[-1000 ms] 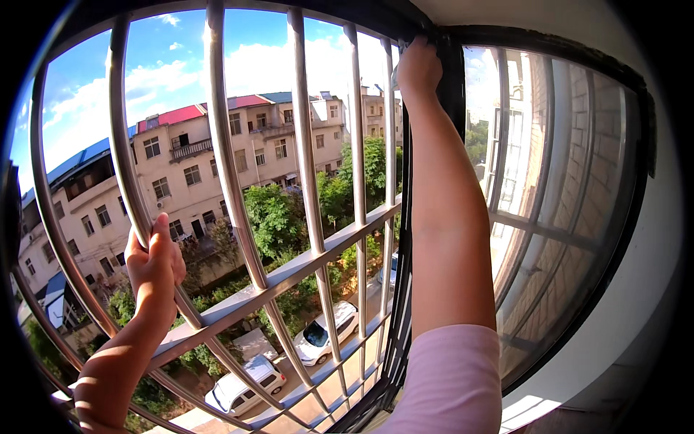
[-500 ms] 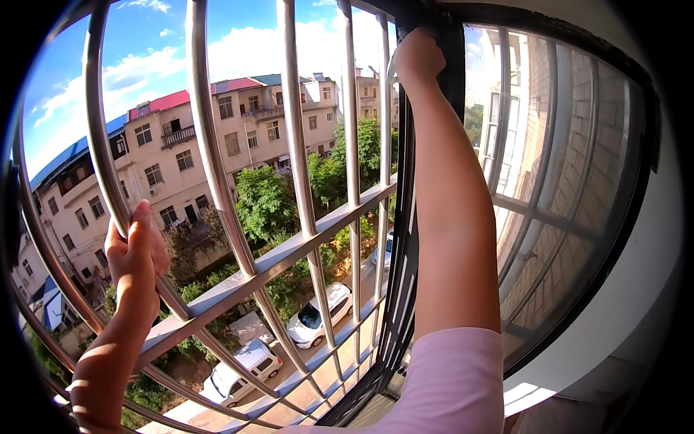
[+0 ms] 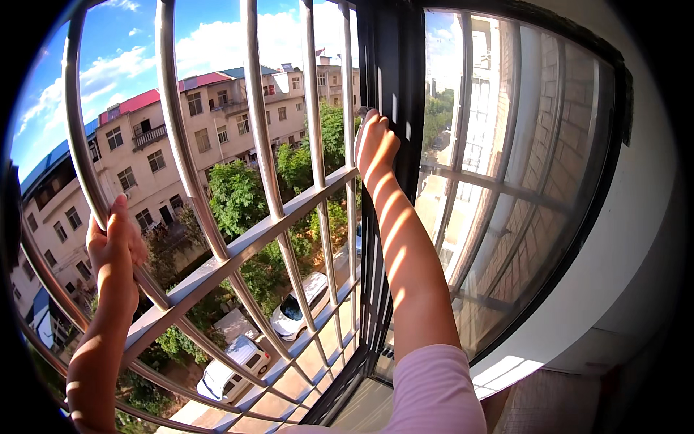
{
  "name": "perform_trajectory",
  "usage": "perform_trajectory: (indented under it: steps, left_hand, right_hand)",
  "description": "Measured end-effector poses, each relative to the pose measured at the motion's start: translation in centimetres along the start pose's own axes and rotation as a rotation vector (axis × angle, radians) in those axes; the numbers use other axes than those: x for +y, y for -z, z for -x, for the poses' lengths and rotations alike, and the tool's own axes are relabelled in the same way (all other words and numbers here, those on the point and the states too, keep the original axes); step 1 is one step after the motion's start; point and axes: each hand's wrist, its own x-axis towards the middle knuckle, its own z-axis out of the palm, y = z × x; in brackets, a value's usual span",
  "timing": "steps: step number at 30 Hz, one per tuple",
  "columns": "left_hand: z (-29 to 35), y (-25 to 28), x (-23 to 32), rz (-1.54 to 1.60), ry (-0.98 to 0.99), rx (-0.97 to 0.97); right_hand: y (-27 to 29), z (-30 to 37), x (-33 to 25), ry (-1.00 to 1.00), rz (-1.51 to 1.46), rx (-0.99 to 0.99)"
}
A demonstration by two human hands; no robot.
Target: The person cleans the window frame and screen on a balcony using a cloth. They wipe the frame and screen, then dip the cloth into a bucket of water to rinse it before continuing to wipe the frame.
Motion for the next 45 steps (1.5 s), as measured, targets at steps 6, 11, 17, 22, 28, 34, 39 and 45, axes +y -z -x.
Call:
perform_trajectory:
  steps: [6,11,17,22,28,34,39,45]
  left_hand:
    - [-0.2,0.1,-0.4,-0.032,-0.038,-0.006]
    - [-0.2,-0.3,-0.7,-0.083,-0.133,0.026]
    - [-1.2,1.3,-2.1,-0.186,-0.224,-0.051]
    - [-4.1,5.4,-4.0,-0.275,-0.289,-0.288]
    - [-4.6,6.2,-4.9,-0.347,-0.392,-0.356]
    - [-4.1,6.3,-4.9,-0.41,-0.403,-0.377]
    - [-4.3,5.8,-5.0,-0.444,-0.405,-0.393]
    - [-4.2,6.9,-4.7,-0.476,-0.396,-0.381]
  right_hand:
    - [-0.6,8.1,1.4,-0.014,-0.031,-0.177]
    - [-0.4,4.0,1.4,0.082,0.034,-0.094]
    - [-0.5,0.0,0.5,0.239,0.169,0.053]
    - [0.4,1.3,2.0,0.347,0.031,0.162]
    - [2.2,1.3,-0.4,0.227,0.243,-0.164]
    - [2.2,1.0,-0.2,0.321,0.501,-0.174]
    - [1.6,4.0,-0.7,0.236,0.458,-0.164]
    - [-2.2,14.1,3.5,0.239,0.117,-0.137]
